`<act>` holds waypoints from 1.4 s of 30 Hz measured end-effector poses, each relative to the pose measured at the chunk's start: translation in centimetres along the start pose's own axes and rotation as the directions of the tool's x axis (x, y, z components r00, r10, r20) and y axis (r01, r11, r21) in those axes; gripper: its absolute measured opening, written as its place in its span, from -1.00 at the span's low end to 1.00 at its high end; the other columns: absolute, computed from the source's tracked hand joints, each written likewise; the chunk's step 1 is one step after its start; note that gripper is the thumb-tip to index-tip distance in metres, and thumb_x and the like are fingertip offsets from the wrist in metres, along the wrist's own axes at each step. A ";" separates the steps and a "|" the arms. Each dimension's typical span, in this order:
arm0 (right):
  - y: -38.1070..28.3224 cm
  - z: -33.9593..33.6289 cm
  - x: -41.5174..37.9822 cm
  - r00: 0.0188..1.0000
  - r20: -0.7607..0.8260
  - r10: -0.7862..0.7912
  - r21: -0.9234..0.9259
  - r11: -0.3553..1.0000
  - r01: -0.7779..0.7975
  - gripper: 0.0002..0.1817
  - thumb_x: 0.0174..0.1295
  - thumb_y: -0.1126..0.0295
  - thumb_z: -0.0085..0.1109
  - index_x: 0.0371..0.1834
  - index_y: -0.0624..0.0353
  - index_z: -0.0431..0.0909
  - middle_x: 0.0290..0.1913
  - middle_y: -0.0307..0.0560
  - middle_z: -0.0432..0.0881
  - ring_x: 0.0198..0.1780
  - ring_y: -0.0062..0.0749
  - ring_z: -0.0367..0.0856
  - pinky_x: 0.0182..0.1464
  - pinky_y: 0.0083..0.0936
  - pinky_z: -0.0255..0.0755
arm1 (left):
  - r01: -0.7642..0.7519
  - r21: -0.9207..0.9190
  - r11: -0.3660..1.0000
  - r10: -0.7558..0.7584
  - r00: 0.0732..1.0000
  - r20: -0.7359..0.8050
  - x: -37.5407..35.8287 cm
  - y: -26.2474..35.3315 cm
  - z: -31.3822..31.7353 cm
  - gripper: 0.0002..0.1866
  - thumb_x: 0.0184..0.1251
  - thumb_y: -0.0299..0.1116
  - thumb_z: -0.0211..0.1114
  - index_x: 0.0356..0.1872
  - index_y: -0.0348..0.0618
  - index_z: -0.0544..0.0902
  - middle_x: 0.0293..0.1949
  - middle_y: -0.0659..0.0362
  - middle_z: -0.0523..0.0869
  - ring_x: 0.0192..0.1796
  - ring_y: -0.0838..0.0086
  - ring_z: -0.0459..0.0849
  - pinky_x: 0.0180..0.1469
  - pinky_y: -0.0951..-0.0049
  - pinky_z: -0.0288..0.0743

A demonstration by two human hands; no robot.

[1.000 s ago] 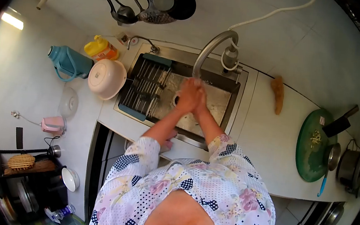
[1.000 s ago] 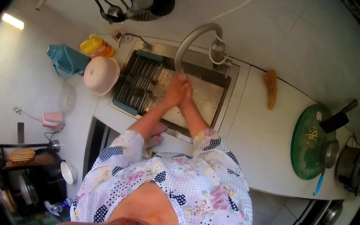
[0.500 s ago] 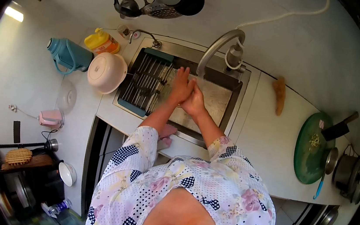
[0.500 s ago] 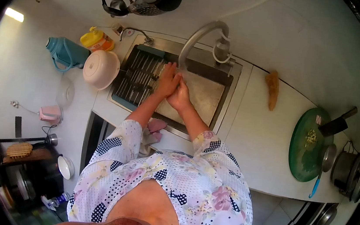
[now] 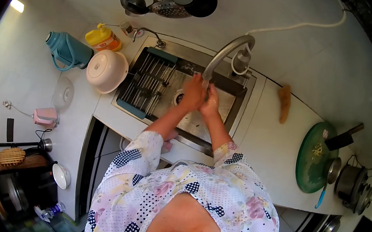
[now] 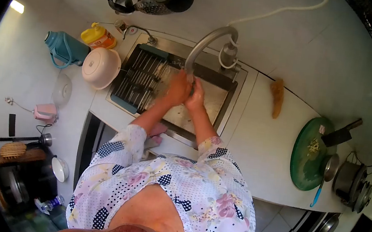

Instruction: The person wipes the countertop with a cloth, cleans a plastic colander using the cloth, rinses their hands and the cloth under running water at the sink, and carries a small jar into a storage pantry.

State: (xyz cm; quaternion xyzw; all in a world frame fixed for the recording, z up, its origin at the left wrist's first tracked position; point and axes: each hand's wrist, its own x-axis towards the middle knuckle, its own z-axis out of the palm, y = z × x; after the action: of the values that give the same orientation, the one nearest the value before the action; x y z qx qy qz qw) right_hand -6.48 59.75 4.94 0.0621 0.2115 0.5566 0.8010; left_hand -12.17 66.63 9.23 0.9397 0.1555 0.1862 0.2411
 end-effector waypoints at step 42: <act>0.3 3.2 2.4 0.790 -0.196 -0.581 -0.788 0.572 0.225 -0.85 0.27 0.35 -0.06 -0.47 0.00 0.30 -0.62 -0.29 0.18 -0.73 -0.54 0.10 -0.74 -0.59 -0.13 | 0.393 -0.793 0.465 -0.511 0.851 0.122 -12.4 -4.4 1.4 -0.63 0.41 -0.17 -0.02 -0.30 -0.33 0.57 -0.40 0.03 0.67 -0.31 0.30 0.66 -0.20 0.35 0.49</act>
State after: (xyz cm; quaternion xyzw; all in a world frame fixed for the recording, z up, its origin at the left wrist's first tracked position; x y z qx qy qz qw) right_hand -4.77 62.53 7.24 -0.4397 0.1531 0.3877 0.7955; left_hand -23.38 65.06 2.46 0.6413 0.3151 0.2266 0.6619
